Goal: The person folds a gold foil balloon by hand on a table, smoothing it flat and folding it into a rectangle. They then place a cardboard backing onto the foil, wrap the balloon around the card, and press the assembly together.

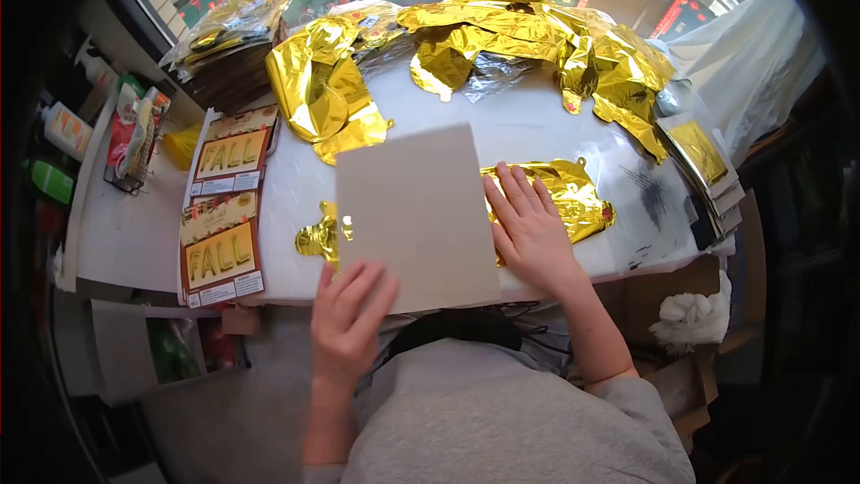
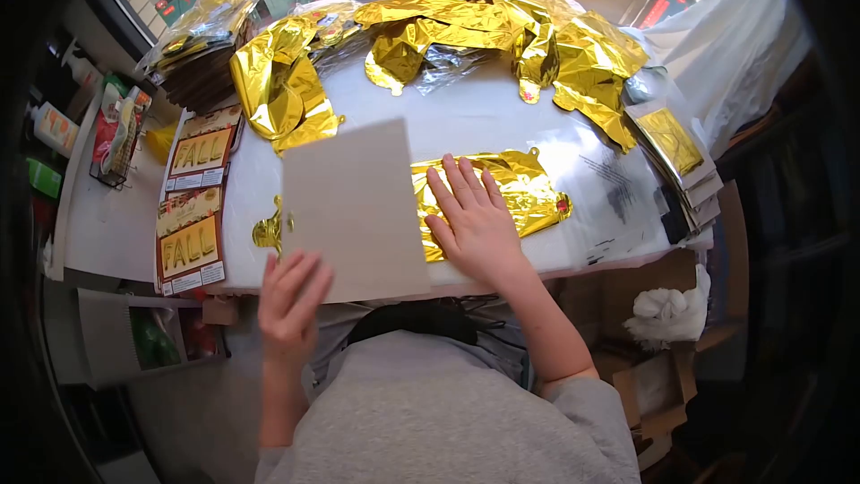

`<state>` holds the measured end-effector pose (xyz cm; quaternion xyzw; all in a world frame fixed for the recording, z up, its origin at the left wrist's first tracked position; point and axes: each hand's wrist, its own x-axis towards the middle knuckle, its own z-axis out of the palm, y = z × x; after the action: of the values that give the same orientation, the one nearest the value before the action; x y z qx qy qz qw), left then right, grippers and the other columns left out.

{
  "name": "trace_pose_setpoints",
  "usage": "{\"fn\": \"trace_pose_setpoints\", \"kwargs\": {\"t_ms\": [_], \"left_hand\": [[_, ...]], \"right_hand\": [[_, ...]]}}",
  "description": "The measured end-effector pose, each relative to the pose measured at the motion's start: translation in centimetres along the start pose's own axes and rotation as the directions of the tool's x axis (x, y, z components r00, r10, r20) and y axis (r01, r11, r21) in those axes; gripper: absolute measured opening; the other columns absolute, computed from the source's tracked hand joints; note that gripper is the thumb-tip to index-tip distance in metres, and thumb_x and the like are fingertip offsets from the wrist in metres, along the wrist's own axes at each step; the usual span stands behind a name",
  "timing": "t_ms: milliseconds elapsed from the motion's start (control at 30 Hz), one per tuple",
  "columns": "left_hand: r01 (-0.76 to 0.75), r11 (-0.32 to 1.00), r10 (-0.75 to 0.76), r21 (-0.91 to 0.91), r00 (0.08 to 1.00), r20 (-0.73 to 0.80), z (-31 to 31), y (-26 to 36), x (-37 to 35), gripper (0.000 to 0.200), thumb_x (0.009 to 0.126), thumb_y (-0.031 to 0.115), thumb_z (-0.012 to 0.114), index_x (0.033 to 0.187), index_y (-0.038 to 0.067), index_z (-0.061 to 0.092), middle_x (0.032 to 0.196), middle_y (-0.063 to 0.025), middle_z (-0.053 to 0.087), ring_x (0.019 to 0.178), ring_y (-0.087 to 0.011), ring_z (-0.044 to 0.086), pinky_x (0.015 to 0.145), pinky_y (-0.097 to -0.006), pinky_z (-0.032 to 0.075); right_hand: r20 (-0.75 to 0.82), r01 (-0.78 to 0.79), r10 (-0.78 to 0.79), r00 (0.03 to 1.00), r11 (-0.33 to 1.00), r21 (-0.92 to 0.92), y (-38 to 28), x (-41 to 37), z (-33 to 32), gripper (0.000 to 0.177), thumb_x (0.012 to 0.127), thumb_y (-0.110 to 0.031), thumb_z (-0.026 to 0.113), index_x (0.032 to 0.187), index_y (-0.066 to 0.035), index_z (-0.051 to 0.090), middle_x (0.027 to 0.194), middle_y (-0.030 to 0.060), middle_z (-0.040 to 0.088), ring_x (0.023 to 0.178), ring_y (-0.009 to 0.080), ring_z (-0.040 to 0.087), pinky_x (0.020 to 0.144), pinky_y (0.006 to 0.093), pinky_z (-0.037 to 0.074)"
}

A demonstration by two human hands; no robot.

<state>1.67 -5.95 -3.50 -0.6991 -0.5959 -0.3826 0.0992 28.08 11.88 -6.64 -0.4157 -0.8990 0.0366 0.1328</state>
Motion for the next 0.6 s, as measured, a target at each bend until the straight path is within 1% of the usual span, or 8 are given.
{"fn": "trace_pose_setpoints", "kwargs": {"t_ms": [67,100,167,300,367,400,467,600], "left_hand": [[-0.027,0.996,0.056,-0.085,0.930,0.362,1.2,0.3,1.2,0.040,0.085,-0.002,0.061,0.121,0.004,0.077,0.128,-0.0157,0.072,0.127,-0.0338,0.066,0.123,-0.0611,0.035],[-0.033,0.995,0.067,-0.097,0.927,0.368,1.0,0.6,2.0,0.040,0.085,-0.002,0.061,0.121,0.004,0.077,0.128,-0.0157,0.072,0.127,-0.0338,0.066,0.123,-0.0611,0.035],[0.050,0.990,0.026,-0.131,0.851,0.525,-0.5,1.1,4.0,0.037,0.082,0.012,0.066,0.116,0.006,0.079,0.128,-0.0122,0.073,0.124,-0.0329,0.067,0.125,-0.0621,0.028],[0.108,0.978,0.023,-0.179,0.797,0.604,1.4,1.5,7.0,0.049,0.085,0.025,0.069,0.133,0.012,0.073,0.142,-0.0106,0.067,0.135,-0.0353,0.060,0.126,-0.0619,0.025],[0.014,0.984,0.072,-0.175,0.877,0.475,5.0,2.0,7.6,0.062,0.091,0.029,0.068,0.151,0.015,0.059,0.158,-0.0123,0.053,0.148,-0.0368,0.048,0.127,-0.0619,0.022],[0.010,0.983,0.080,-0.181,0.875,0.478,6.3,1.7,7.5,0.062,0.091,0.029,0.068,0.151,0.015,0.059,0.158,-0.0123,0.053,0.148,-0.0368,0.048,0.127,-0.0619,0.022],[-0.093,0.995,0.068,0.018,0.828,0.557,8.2,1.2,7.2,0.070,0.096,0.032,0.066,0.161,0.015,0.046,0.166,-0.0146,0.041,0.156,-0.0384,0.035,0.128,-0.0615,0.020],[-0.020,0.994,-0.041,0.105,0.836,0.547,8.6,1.4,7.1,0.066,0.097,0.031,0.065,0.158,0.014,0.049,0.167,-0.0160,0.039,0.156,-0.0399,0.033,0.128,-0.0612,0.019]], "right_hand": [[-0.004,0.020,-0.020,1.000,1.000,0.001,0.4,-0.1,0.4,0.057,0.106,-0.032,0.047,0.157,-0.008,0.048,0.175,0.0148,0.027,0.160,0.0340,0.029,0.131,0.0493,0.020],[-0.002,0.005,-0.005,1.000,1.000,-0.002,0.5,-0.3,0.4,0.057,0.106,-0.032,0.047,0.157,-0.008,0.048,0.175,0.0148,0.027,0.160,0.0340,0.029,0.131,0.0493,0.020],[-0.012,0.021,-0.021,1.000,1.000,0.007,0.4,-0.2,0.4,0.055,0.106,-0.033,0.047,0.155,-0.007,0.051,0.175,0.0148,0.028,0.160,0.0344,0.030,0.131,0.0491,0.020],[-0.036,0.030,-0.029,0.999,0.999,0.033,0.4,-0.2,0.3,0.056,0.105,-0.032,0.048,0.155,-0.006,0.050,0.174,0.0152,0.030,0.160,0.0341,0.029,0.131,0.0495,0.019],[-0.049,0.028,-0.028,0.998,1.000,0.006,0.5,-0.2,0.7,0.056,0.105,-0.035,0.049,0.154,-0.008,0.053,0.173,0.0157,0.032,0.159,0.0341,0.031,0.130,0.0503,0.021],[-0.062,0.034,-0.036,0.997,0.999,-0.023,0.6,-0.2,0.8,0.055,0.105,-0.037,0.050,0.152,-0.009,0.055,0.172,0.0163,0.034,0.158,0.0340,0.034,0.130,0.0510,0.022],[-0.068,0.025,-0.025,0.997,1.000,-0.010,0.5,-0.3,0.8,0.056,0.106,-0.037,0.050,0.155,-0.009,0.053,0.172,0.0162,0.034,0.158,0.0340,0.033,0.130,0.0509,0.022],[-0.010,0.003,-0.003,1.000,0.999,0.054,0.1,-0.1,0.2,0.062,0.109,-0.037,0.047,0.165,-0.012,0.039,0.174,0.0147,0.030,0.161,0.0328,0.027,0.131,0.0490,0.018]]}}
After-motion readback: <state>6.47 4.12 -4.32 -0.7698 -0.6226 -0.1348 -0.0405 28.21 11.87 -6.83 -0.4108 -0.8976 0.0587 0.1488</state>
